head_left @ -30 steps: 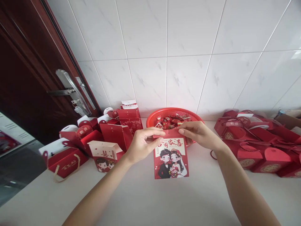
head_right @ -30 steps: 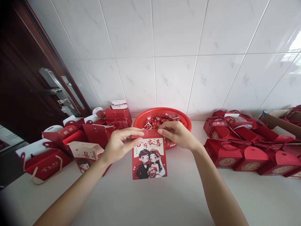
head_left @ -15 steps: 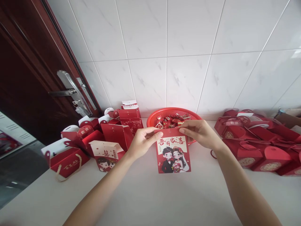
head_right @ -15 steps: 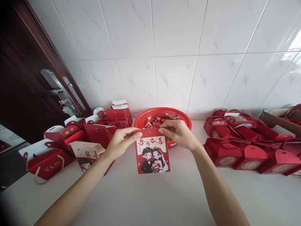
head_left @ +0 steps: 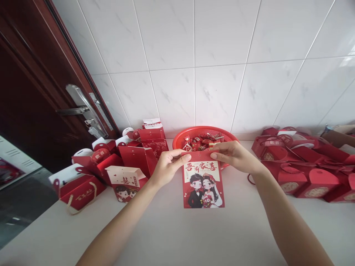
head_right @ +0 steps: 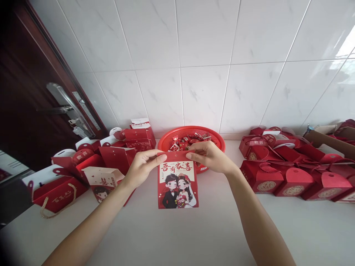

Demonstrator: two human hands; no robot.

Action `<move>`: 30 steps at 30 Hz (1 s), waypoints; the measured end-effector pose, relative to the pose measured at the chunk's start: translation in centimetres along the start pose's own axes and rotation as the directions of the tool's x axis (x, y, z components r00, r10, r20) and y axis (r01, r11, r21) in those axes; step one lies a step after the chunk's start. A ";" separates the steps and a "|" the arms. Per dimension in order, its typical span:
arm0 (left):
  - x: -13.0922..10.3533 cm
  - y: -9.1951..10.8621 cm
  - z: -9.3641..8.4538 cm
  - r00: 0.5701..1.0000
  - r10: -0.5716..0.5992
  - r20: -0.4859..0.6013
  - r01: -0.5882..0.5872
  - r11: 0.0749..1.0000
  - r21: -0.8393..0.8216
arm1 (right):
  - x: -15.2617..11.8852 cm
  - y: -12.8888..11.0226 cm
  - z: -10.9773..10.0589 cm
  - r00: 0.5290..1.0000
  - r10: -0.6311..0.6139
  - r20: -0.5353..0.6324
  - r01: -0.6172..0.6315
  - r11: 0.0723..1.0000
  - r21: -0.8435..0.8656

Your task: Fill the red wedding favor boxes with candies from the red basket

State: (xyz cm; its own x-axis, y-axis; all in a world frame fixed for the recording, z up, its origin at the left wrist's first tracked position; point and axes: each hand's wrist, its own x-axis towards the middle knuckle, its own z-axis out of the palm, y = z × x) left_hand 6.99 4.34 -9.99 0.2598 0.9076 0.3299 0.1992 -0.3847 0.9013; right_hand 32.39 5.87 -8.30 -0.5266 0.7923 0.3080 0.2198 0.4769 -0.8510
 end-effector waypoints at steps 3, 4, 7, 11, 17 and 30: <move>0.0 0.1 0.0 1.000 0.007 -0.013 -0.007 1.000 0.017 | 0.0 0.1 0.0 1.000 -0.018 -0.026 0.018 1.000 -0.003; -0.1 0.2 0.0 1.000 0.010 -0.015 -0.009 1.000 0.023 | 0.0 0.1 0.0 0.999 -0.015 -0.030 0.016 1.000 0.006; -0.2 0.3 0.0 1.000 0.013 -0.007 -0.013 1.000 0.019 | -0.1 0.1 0.0 1.000 -0.002 -0.022 0.004 0.998 0.067; -0.2 0.0 0.1 1.000 -0.009 0.018 0.009 1.000 -0.003 | -0.1 0.1 0.1 1.000 0.028 -0.010 -0.026 0.993 0.112; -0.3 -0.1 0.5 0.970 0.156 -0.184 -0.154 0.988 0.024 | 0.1 0.7 -0.2 0.998 0.027 -0.060 -0.022 0.996 0.082; -7.4 0.1 7.6 0.558 0.691 0.459 -0.749 0.658 -0.079 | 0.4 1.2 0.7 0.993 -0.110 -0.035 0.105 0.987 -0.123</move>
State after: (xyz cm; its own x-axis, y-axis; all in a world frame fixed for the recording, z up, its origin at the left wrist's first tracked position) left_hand 12.22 -3.69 -14.45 0.7164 0.1634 0.6783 -0.1382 -0.9197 0.3675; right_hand 31.87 6.49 -9.46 -0.5188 0.7477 0.4145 0.2627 0.6009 -0.7550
